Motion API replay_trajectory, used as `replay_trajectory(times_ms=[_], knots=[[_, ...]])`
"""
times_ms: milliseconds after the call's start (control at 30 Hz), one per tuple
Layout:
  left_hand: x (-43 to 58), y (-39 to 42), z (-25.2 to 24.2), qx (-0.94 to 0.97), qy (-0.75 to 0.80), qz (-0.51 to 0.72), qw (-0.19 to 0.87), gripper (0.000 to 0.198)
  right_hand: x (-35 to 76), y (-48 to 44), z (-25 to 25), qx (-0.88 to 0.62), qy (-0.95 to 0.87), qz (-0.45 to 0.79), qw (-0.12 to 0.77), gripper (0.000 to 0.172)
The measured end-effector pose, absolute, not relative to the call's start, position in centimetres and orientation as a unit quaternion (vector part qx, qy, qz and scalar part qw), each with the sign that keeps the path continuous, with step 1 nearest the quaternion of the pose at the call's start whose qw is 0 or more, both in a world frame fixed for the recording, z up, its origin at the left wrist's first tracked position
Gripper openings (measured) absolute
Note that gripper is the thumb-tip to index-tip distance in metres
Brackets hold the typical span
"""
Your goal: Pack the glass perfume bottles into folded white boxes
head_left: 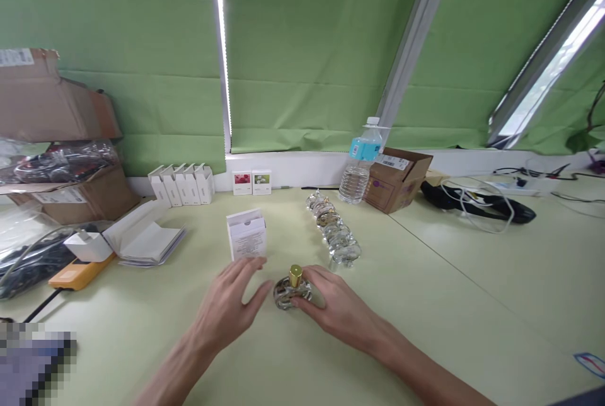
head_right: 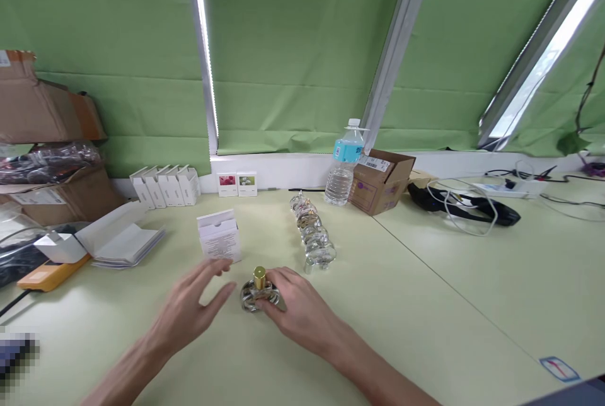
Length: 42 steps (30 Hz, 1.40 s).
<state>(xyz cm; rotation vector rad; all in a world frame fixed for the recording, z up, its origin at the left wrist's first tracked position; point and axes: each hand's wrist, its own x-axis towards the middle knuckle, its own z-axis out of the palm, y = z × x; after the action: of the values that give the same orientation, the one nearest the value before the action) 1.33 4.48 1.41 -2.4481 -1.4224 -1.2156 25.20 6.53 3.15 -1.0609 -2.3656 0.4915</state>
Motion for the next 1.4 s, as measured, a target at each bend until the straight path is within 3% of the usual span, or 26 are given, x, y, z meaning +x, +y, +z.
replay_trajectory(times_ms=[100,167,333,400,600,833,1100,1400], knots=[[0.3,5.0,1.6,-0.702,-0.509,-0.486,0.105,0.026,25.2,6.4,3.2,-0.403,-0.863,0.179,0.249,0.021],[-0.5,5.5,1.6,-0.648,-0.554,-0.512,0.105,0.035,25.2,6.3,3.2,-0.394,-0.865,0.166,0.261,0.022],[-1.8,7.4,0.1,-0.595,-0.64,-0.481,-0.075,0.073,25.1,6.0,2.8,-0.314,-0.895,0.103,0.299,0.019],[-2.0,8.1,-0.6,-0.591,-0.647,-0.46,-0.141,0.077,25.0,5.9,2.8,-0.289,-0.901,0.082,0.313,0.019],[-1.8,8.4,-0.8,-0.624,-0.603,-0.455,-0.203,0.04,25.3,5.9,3.1,-0.24,-0.9,0.066,0.358,0.027],[-0.9,6.9,-0.2,-0.722,-0.557,-0.402,-0.085,0.029,26.0,5.5,3.7,-0.193,-0.895,0.058,0.397,0.039],[-0.2,6.2,0.0,-0.789,-0.501,-0.354,-0.018,0.036,26.8,5.5,4.1,-0.177,-0.86,0.043,0.476,0.045],[0.2,5.8,0.1,-0.812,-0.467,-0.349,-0.026,0.032,26.9,6.1,3.8,-0.207,-0.838,0.013,0.504,0.045]])
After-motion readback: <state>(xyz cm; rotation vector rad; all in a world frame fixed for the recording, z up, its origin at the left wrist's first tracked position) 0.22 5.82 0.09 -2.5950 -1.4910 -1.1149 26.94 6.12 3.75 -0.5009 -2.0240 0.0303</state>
